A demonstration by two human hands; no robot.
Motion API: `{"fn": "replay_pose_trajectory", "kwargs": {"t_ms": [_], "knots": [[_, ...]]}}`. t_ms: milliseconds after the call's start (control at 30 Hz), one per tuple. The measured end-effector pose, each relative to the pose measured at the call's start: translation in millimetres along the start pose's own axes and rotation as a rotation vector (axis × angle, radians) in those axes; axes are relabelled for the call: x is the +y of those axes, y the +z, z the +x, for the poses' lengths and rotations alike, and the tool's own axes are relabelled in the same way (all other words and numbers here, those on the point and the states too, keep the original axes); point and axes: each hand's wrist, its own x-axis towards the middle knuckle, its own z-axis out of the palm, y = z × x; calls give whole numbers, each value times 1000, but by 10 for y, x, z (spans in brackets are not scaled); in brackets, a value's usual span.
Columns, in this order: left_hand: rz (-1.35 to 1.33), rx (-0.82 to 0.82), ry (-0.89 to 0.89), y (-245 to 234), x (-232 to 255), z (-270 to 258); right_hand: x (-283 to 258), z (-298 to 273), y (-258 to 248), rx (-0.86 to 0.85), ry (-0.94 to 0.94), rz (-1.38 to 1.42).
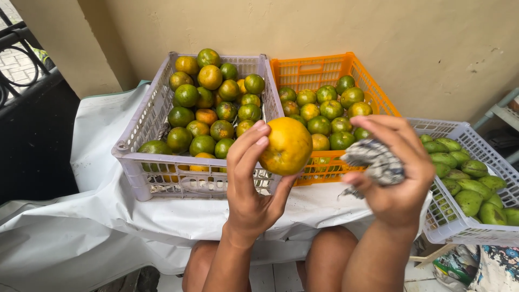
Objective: Cleaning oranges by wiping them with a cloth and sorting them into crates.
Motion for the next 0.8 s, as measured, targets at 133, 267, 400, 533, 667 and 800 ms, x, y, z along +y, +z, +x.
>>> {"fn": "replay_pose_trajectory", "kwargs": {"t_ms": [133,267,400,533,667,800], "knots": [[11,-91,47,25,15,-21,-194,67,154,-120,-20,-32],[117,-165,132,16,5,-33,-235,74,279,-204,-29,-45],[165,-187,144,-28,1,-18,-177,29,305,-206,17,-59],[186,-202,142,-7,12,-2,-215,120,276,-214,-20,-37],[103,-286,101,13,31,19,-104,139,198,-204,-21,-111],[154,-305,37,41,54,35,109,152,87,-126,-29,-242]]}}
